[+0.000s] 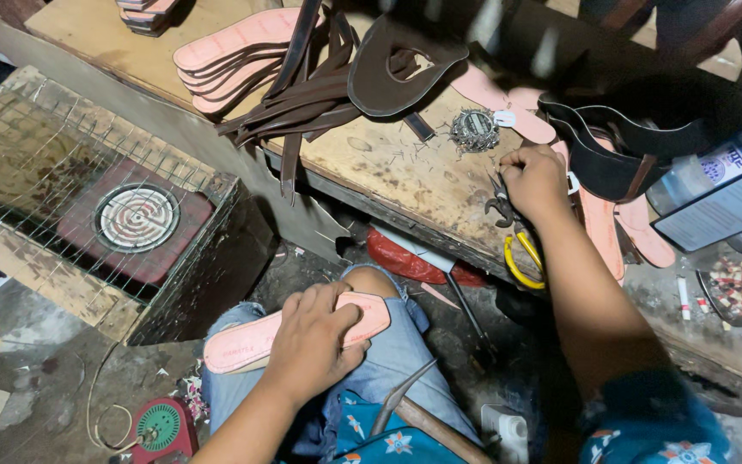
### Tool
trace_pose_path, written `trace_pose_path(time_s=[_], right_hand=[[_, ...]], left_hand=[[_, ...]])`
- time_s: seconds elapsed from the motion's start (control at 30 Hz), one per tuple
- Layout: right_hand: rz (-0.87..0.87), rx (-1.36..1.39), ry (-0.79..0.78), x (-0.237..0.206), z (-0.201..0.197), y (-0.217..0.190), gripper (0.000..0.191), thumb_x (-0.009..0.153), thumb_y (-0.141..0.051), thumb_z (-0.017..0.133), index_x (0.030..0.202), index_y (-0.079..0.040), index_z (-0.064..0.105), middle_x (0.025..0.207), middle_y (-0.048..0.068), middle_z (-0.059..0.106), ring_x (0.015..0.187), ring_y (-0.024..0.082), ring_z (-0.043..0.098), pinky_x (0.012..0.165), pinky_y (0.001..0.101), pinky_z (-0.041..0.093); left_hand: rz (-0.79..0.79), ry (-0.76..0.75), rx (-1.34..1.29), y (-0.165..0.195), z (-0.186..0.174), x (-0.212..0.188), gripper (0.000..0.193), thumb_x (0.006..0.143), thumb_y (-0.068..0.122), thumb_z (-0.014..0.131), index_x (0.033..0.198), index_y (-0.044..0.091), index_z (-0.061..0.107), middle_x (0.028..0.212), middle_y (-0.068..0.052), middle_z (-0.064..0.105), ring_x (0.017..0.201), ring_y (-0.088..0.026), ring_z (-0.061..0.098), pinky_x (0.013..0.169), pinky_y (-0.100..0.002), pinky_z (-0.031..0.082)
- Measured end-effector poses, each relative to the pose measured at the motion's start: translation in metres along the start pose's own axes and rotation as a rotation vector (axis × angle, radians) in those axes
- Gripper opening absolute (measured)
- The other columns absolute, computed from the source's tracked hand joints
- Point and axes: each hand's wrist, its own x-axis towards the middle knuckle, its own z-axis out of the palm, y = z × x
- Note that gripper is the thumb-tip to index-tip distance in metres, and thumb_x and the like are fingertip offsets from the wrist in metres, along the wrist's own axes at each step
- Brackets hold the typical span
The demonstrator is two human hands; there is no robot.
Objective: The person sits on the floor of a shoe workshop and assembles a shoe: they use pliers to fit a brown strap onto a black shoe upper, hammer the strap ends, hold the upper over a small burner to heat it, press the upper onto a shoe last, and fit a pink insole into the shoe.
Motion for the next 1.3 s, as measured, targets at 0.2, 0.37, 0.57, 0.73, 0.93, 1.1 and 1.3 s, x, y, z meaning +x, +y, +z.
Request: trace_pose_path(time_s=[0.2,0.37,0.57,0.73,0.93,1.1,1.3], right_hand=[[0.03,-0.109,0.013,0.009,0.009,0.002,0.014,0.083,-0.019,0.079,0.096,-0.014,0.082,0.11,0.014,0.067,0.111,0.039,0.055,0.1,0.0444,0.045],[0.075,-0.143,-0.011,0.011,0.014,-0.002,0.013,0.083,-0.023,0.081,0.095,-0.017,0.082,0.113,0.013,0.065,0.113,0.038,0.052,0.098,0.0443,0.045],[-0.08,0.029,-0.083,0.011,0.017,0.002,0.02,0.083,-0.026,0.079,0.103,-0.022,0.083,0.116,0.007,0.068,0.116,0.034,0.054,0.103,0.0446,0.043],[0.079,-0.029,-0.204,0.004,0.0,0.01,0.05,0.078,-0.043,0.085,0.114,-0.01,0.076,0.117,0.017,0.06,0.117,0.035,0.056,0.102,0.0416,0.047],[0.143,-0.028,-0.408,-0.021,-0.021,0.001,0.09,0.059,-0.053,0.09,0.133,-0.012,0.061,0.128,0.02,0.048,0.11,0.036,0.061,0.095,0.0409,0.05],[0.287,-0.183,-0.221,-0.036,-0.02,0.014,0.058,0.076,-0.043,0.083,0.124,-0.014,0.069,0.128,0.021,0.05,0.113,0.042,0.059,0.095,0.0485,0.049],[0.252,-0.106,-0.034,-0.039,-0.013,0.044,0.044,0.076,-0.03,0.081,0.115,-0.011,0.072,0.125,0.022,0.051,0.111,0.042,0.059,0.095,0.0455,0.051]], left_hand=[[-0.011,-0.009,-0.011,0.0,-0.001,0.003,0.037,0.062,0.027,0.083,0.09,0.008,0.068,0.121,-0.016,0.061,0.116,-0.036,0.054,0.095,-0.049,0.037],[-0.011,-0.01,-0.013,-0.001,-0.001,0.005,0.038,0.062,0.027,0.084,0.091,0.009,0.069,0.121,-0.016,0.061,0.115,-0.036,0.054,0.094,-0.049,0.037],[-0.002,0.01,-0.008,-0.004,0.0,0.006,0.038,0.062,0.027,0.084,0.092,0.008,0.069,0.122,-0.016,0.061,0.115,-0.036,0.054,0.094,-0.049,0.038],[-0.009,-0.002,-0.009,-0.005,0.001,0.006,0.039,0.062,0.028,0.084,0.092,0.008,0.069,0.121,-0.016,0.061,0.115,-0.036,0.054,0.095,-0.048,0.038],[0.004,0.003,-0.01,-0.003,0.001,0.006,0.039,0.063,0.028,0.083,0.094,0.008,0.069,0.122,-0.017,0.061,0.115,-0.036,0.054,0.095,-0.049,0.037],[-0.003,0.0,-0.014,-0.002,0.0,0.004,0.039,0.062,0.027,0.083,0.093,0.009,0.07,0.121,-0.016,0.061,0.115,-0.035,0.054,0.095,-0.048,0.038],[-0.006,0.009,-0.009,-0.005,0.0,0.002,0.038,0.062,0.027,0.083,0.092,0.009,0.069,0.119,-0.015,0.061,0.115,-0.035,0.055,0.096,-0.048,0.038]])
